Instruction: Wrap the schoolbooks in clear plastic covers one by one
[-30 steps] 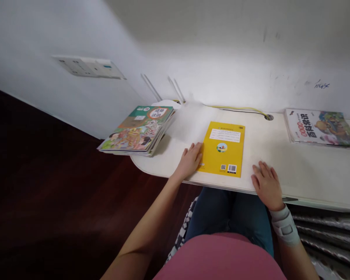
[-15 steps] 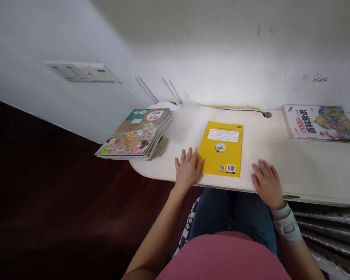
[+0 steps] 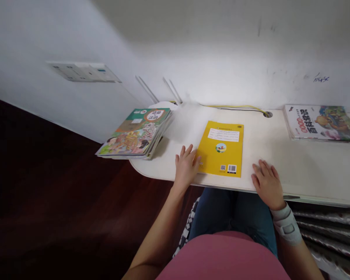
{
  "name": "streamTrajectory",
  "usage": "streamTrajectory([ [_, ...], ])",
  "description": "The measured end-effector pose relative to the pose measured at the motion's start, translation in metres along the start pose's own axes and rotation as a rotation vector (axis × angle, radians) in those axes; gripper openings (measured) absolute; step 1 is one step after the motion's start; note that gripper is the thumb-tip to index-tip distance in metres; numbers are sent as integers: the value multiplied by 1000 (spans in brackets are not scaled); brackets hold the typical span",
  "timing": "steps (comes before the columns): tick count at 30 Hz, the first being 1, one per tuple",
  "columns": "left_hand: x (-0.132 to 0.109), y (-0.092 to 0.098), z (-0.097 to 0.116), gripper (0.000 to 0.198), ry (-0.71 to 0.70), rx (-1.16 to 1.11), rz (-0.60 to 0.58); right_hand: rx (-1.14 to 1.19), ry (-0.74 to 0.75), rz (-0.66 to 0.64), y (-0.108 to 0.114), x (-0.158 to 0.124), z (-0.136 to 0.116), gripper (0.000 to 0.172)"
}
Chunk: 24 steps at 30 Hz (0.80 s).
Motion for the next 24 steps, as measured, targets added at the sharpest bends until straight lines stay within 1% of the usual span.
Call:
streamTrajectory([
  [2,0,7,7,40,-20,-289,-4,4,1,-3,-1,-1,1,40],
  [4,-3,11,23,54,-82,-593,-83,9,-3,-8,-3,-1,2,40],
  [5,-6,13,34,61,-127,-694,-136,11,-8,-3,-2,-1,1,39],
  [6,-10,14,46,67,-179,-740,-180,17,-13,10,0,0,0,38],
  [8,-19,16,69,73,-298,-696,-212,63,-23,69,10,4,-7,36],
  [11,-28,15,95,69,-453,-518,-163,276,-11,155,32,18,-28,34],
  [14,-34,8,106,66,-546,-382,-123,554,33,108,47,42,-59,32],
  [16,-37,5,105,65,-579,-324,-107,658,1,70,49,58,-72,30],
  [18,-40,3,100,65,-587,-292,-97,765,-84,51,45,68,-76,31],
  [20,-43,2,92,67,-575,-281,-95,934,-191,41,34,71,-72,33],
  [22,-46,0,85,71,-566,-277,-91,1156,-304,34,21,68,-65,34],
  [24,-50,1,80,75,-554,-275,-47,1361,-418,58,10,62,-56,35],
])
Point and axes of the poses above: each hand's wrist, its own x-axis towards the middle knuckle, its own y-axis out of the back of the hand, z = x × y, the point moved 6 cm from there along x, towards the middle knuckle, and after that the axes turned 15 degrees about x, right-handed, at the moved point
